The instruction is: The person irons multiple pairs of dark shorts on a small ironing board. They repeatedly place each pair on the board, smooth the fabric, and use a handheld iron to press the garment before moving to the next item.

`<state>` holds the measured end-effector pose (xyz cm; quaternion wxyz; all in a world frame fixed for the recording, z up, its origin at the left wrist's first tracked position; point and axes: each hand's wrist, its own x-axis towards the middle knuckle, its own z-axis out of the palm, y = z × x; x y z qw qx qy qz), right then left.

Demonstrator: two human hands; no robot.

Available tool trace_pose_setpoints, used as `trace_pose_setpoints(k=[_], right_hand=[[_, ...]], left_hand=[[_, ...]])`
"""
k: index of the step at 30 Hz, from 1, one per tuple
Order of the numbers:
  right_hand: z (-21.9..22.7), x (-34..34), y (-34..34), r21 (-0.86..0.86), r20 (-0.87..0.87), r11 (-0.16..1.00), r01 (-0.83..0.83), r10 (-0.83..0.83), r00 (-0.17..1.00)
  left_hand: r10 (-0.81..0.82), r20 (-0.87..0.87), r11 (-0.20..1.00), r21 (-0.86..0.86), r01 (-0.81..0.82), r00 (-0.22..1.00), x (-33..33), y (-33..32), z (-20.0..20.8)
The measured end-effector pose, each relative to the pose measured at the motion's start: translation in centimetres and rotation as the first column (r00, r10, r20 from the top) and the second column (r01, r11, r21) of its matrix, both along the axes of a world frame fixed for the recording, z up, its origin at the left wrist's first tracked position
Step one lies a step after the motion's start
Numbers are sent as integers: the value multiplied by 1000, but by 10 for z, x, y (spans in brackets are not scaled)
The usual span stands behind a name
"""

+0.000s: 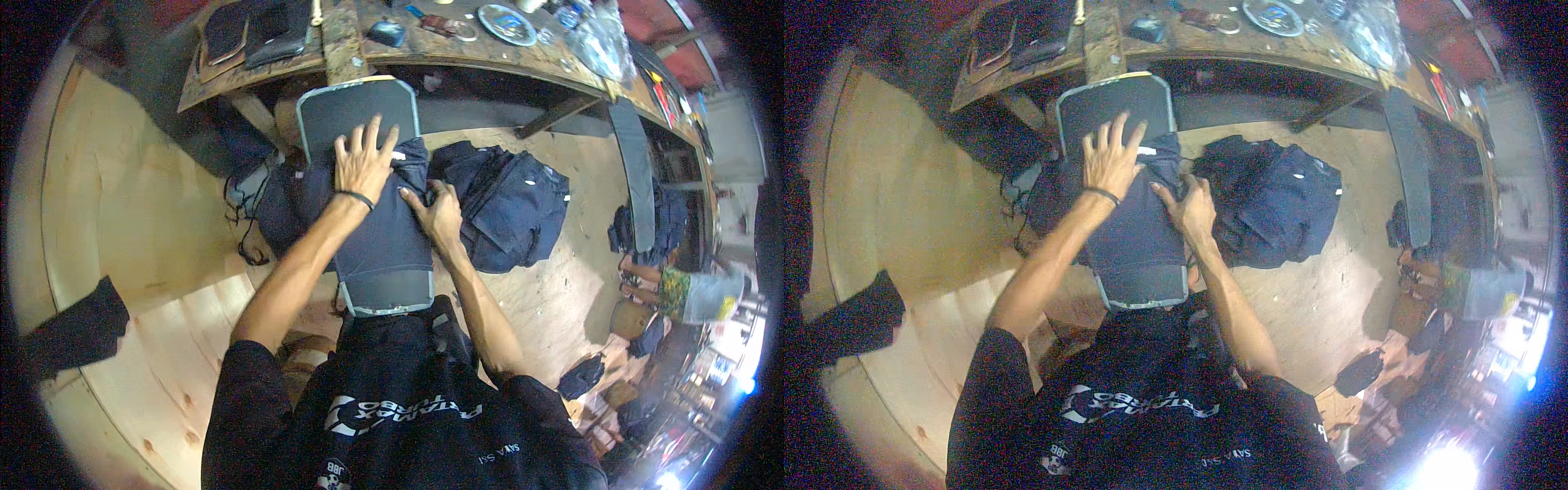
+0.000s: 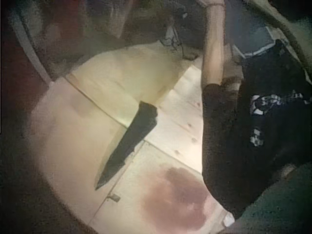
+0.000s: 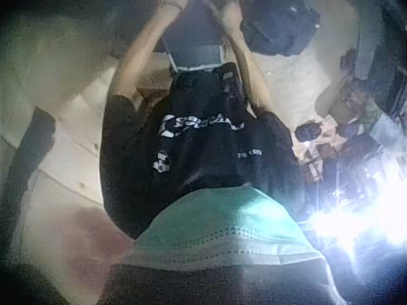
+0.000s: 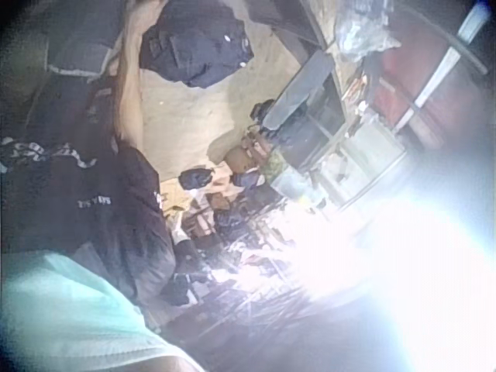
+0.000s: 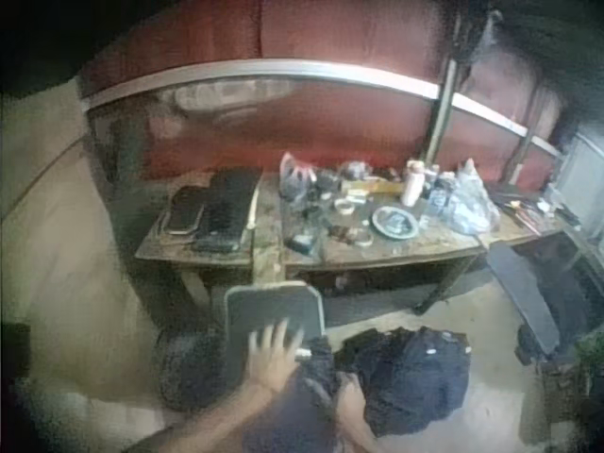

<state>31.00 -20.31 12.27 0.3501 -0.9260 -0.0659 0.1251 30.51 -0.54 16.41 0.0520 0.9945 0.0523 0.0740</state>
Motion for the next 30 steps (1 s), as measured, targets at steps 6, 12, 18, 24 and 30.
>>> trace_pose_setpoints(k=[6, 12, 18, 24, 30], right_hand=[[25, -43, -2, 331, 326, 943, -31, -83, 942], [34, -64, 27, 67, 278, 259, -964, 923, 267], [29, 5, 70, 185, 49, 326, -927, 939, 340], [20, -28, 55, 529, -62, 273, -804, 957, 284], [6, -25, 27, 464, -5, 358, -810, 916, 402]], left_hand=[[253, 45, 930, -287, -230, 966, -21, 30, -26], [59, 82, 936, -352, -26, 995, 9, 81, -51], [80, 111, 940, -338, -38, 991, 5, 76, -49], [89, 42, 924, -376, -67, 995, 10, 82, -55], [136, 66, 937, -333, -106, 989, 9, 78, -54]])
